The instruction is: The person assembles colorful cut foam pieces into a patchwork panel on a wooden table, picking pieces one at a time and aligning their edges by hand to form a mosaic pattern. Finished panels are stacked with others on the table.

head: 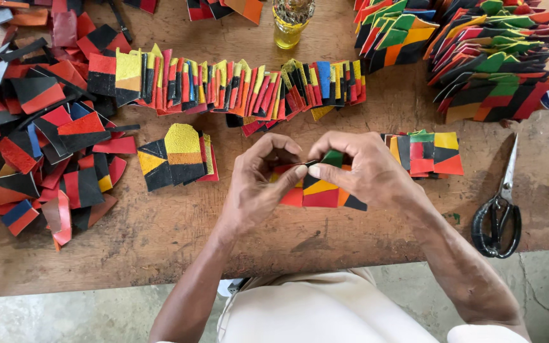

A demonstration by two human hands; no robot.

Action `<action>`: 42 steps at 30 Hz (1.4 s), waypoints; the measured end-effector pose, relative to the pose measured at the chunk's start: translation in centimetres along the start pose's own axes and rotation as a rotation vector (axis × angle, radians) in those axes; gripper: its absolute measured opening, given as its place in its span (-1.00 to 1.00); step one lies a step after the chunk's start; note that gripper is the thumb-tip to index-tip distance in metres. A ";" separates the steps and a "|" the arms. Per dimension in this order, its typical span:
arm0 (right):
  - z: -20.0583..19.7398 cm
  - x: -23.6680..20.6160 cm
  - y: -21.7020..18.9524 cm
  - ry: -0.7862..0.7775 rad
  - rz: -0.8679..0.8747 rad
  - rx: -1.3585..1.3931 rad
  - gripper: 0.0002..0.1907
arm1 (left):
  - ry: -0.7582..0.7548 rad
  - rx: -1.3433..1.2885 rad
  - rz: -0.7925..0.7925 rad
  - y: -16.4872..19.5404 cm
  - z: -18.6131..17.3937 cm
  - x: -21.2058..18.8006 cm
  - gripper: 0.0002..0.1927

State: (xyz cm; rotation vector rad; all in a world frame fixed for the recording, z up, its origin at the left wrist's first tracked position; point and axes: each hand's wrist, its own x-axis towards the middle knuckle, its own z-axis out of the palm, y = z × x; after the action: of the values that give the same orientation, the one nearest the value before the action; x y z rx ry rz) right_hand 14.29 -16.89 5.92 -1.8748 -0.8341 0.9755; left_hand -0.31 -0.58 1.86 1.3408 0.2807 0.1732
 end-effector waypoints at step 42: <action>4.2 -1.3 3.9 0.279 -0.003 0.819 -0.76 | 0.003 -0.316 -0.156 -0.3 -0.4 0.6 -0.39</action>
State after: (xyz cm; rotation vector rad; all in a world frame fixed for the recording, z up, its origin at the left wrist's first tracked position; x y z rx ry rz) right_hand 10.73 -18.04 1.38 -1.2452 -0.2022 0.8470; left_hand 0.11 -0.09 1.45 1.0015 0.3444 0.0843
